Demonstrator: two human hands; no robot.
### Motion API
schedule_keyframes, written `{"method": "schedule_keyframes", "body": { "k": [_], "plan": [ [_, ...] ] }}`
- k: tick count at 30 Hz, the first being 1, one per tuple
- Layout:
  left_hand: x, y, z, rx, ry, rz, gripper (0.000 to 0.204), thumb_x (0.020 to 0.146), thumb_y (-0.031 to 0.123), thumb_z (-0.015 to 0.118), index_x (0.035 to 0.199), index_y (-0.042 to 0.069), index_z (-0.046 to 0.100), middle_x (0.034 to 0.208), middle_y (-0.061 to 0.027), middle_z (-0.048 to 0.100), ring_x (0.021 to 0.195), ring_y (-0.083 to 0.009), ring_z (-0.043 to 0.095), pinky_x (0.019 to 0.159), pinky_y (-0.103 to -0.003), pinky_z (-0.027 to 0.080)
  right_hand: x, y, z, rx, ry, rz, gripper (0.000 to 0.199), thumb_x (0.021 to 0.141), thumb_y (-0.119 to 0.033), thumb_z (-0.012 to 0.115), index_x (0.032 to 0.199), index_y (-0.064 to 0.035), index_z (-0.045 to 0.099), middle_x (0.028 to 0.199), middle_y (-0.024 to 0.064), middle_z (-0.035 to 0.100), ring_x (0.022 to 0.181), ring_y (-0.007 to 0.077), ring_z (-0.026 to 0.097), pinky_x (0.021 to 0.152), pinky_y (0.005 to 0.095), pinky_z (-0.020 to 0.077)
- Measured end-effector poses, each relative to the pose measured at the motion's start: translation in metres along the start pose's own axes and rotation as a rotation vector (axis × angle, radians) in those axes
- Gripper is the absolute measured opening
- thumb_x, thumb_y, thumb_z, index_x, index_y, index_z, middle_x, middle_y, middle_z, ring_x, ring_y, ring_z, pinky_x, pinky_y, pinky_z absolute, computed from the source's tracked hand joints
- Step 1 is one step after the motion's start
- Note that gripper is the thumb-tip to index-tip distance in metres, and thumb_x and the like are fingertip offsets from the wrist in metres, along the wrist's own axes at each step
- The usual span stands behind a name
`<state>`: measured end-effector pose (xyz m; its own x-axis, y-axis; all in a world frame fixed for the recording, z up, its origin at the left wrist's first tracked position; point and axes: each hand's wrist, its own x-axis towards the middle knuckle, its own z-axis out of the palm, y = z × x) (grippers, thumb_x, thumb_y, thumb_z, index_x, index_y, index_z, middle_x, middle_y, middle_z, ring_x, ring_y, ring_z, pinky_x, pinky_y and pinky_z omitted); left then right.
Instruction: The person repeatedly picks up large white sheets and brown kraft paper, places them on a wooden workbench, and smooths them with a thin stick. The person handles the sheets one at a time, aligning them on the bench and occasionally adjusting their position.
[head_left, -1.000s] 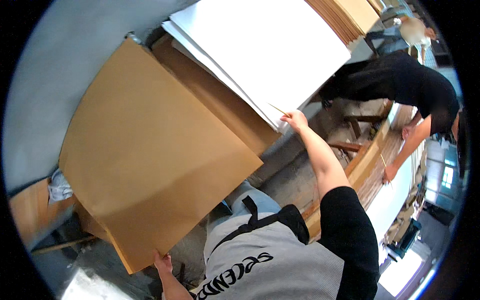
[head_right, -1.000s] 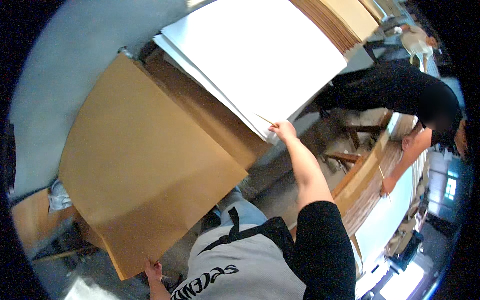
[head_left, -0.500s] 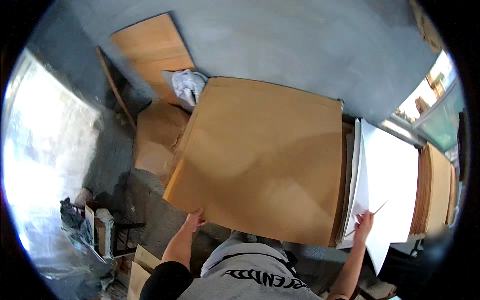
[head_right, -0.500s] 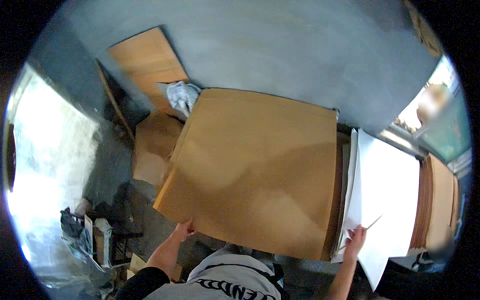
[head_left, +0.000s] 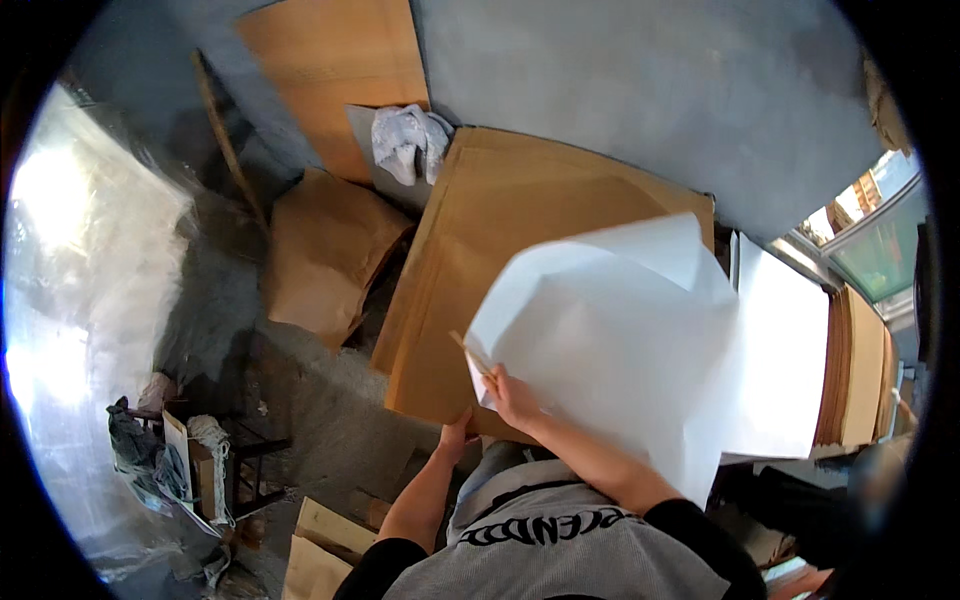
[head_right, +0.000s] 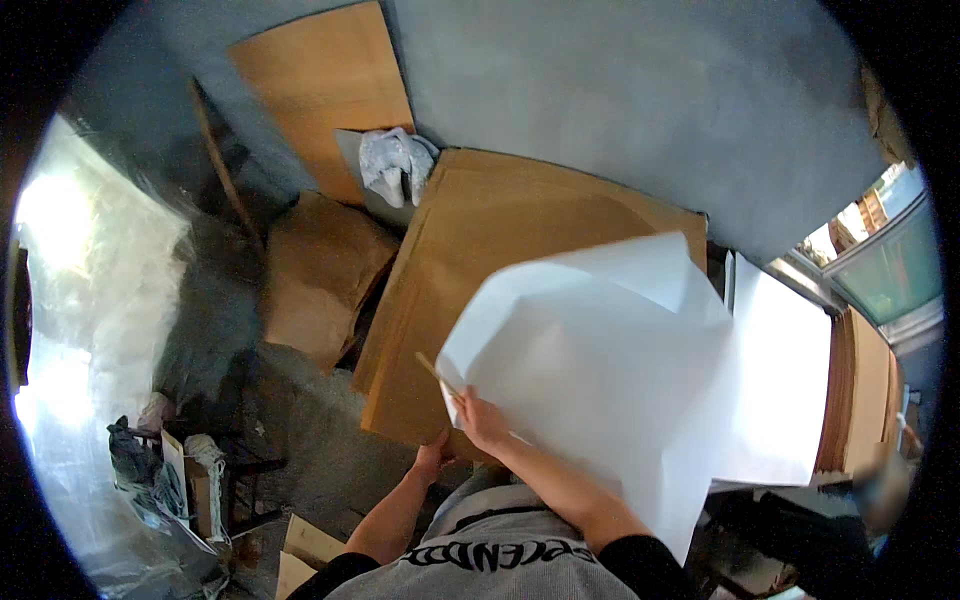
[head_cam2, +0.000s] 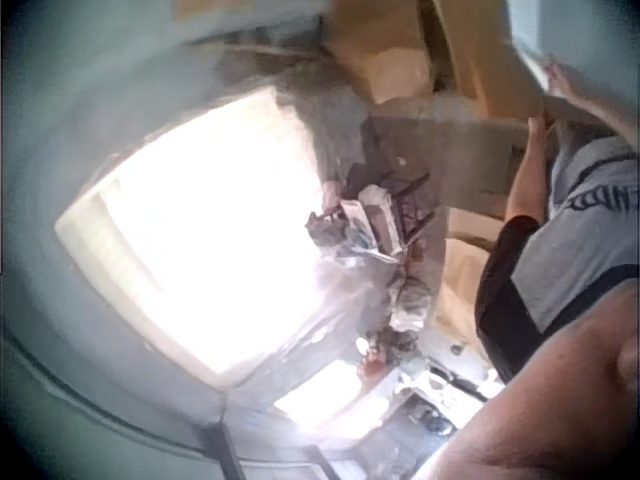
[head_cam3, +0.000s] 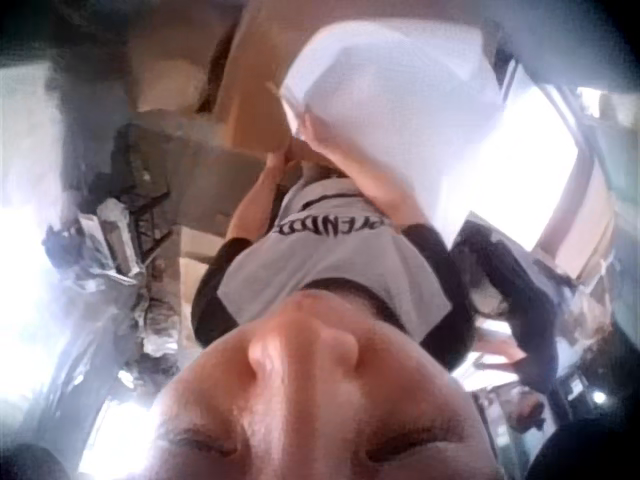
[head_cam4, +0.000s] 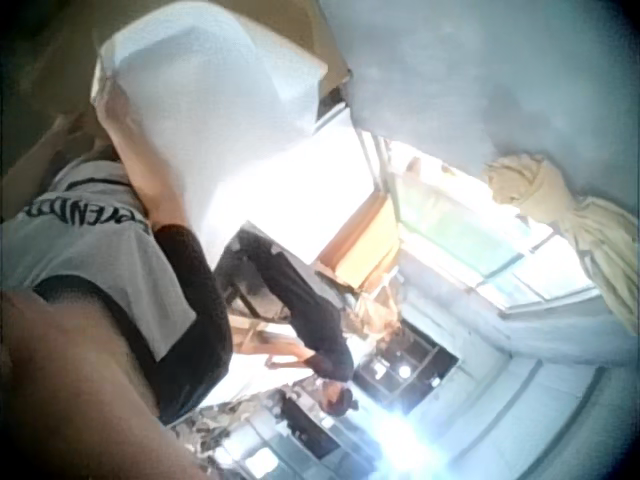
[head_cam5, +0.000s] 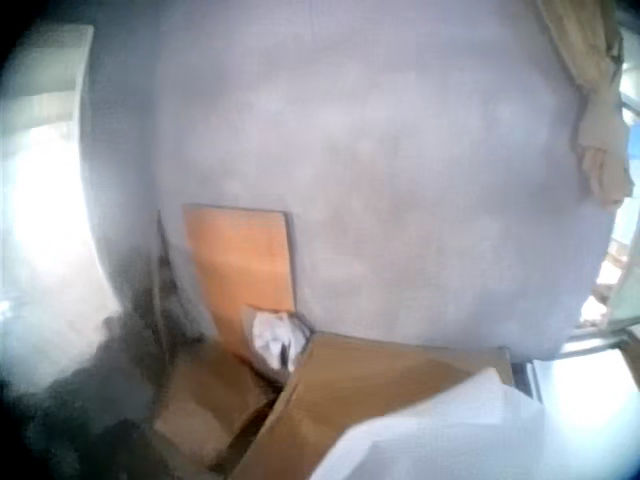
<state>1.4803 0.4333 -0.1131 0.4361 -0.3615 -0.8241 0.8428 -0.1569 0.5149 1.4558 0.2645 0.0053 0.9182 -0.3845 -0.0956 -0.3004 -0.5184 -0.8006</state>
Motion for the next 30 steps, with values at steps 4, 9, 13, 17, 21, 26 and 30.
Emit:
{"method": "schedule_keyframes", "body": {
  "k": [4,9,13,17,21,26,30],
  "plan": [
    [0.030,-0.035,-0.031,-0.013,-0.175,0.035,0.030,0.081,0.033,0.050,0.096,0.008,0.049,0.078,-0.0081,0.056,0.063,-0.0179,0.053,0.056,-0.029,0.046,0.006,-0.010,0.043,0.003,-0.129,-0.045,0.022,0.087,-0.026,0.040,0.089,-0.0041,0.038,0.063,0.0187,0.054,0.060,0.0399,0.052,0.052,0.0479,0.0384],
    [0.006,-0.016,-0.009,-0.019,-0.034,0.030,0.027,0.084,0.031,0.045,0.096,0.007,0.049,0.078,-0.0084,0.057,0.062,-0.0173,0.053,0.054,-0.030,0.044,0.004,0.000,0.056,-0.046,-0.319,0.020,0.023,0.087,-0.027,0.041,0.090,-0.0049,0.037,0.063,0.0172,0.054,0.064,0.0381,0.053,0.054,0.0477,0.0383],
    [-0.002,0.003,-0.004,0.012,-0.035,-0.051,0.033,0.088,0.036,0.038,0.102,0.008,0.048,0.087,-0.0075,0.056,0.068,-0.0181,0.054,0.057,-0.031,0.046,-0.013,0.029,0.037,0.029,-0.532,0.124,0.033,0.085,-0.034,0.043,0.092,-0.0030,0.052,0.070,0.0149,0.058,0.073,0.0308,0.056,0.064,0.0408,0.0413],
    [-0.011,0.011,-0.001,0.048,0.008,-0.087,0.027,0.088,0.031,0.040,0.101,0.008,0.047,0.086,-0.0078,0.054,0.069,-0.0192,0.053,0.055,-0.031,0.044,-0.059,0.059,-0.042,0.589,-0.536,0.651,0.030,0.081,-0.029,0.053,0.087,0.0002,0.059,0.060,0.0133,0.059,0.050,0.0189,0.058,0.048,0.0297,0.0488],
    [-0.021,0.008,-0.009,-0.134,-0.037,-0.127,0.019,0.086,0.022,0.046,0.098,0.008,0.046,0.082,-0.0082,0.054,0.068,-0.0205,0.054,0.053,-0.031,0.043,-0.145,0.128,-0.116,0.715,-0.087,0.915,0.033,0.083,-0.029,0.050,0.089,0.0028,0.058,0.057,0.0141,0.058,0.045,0.0193,0.056,0.043,0.0281,0.0474],
    [-0.040,-0.012,-0.018,-0.237,0.081,-0.115,0.016,0.080,0.007,0.054,0.094,0.010,0.046,0.081,-0.0076,0.056,0.066,-0.0208,0.056,0.053,-0.032,0.044,-0.244,0.182,-0.171,0.739,0.787,1.074,0.031,0.081,-0.029,0.053,0.088,0.0012,0.056,0.074,0.0104,0.061,0.061,0.0192,0.062,0.040,0.0250,0.0397],
    [-0.050,-0.012,-0.013,-0.106,0.206,0.112,0.016,0.079,0.005,0.055,0.091,0.009,0.043,0.079,-0.0069,0.055,0.064,-0.0179,0.056,0.052,-0.028,0.044,-0.272,0.226,-0.184,1.035,1.227,1.122,0.021,0.079,-0.021,0.057,0.087,-0.0045,0.049,0.080,0.0064,0.059,0.068,0.0192,0.063,0.035,0.0232,0.0301]
  ]
}}
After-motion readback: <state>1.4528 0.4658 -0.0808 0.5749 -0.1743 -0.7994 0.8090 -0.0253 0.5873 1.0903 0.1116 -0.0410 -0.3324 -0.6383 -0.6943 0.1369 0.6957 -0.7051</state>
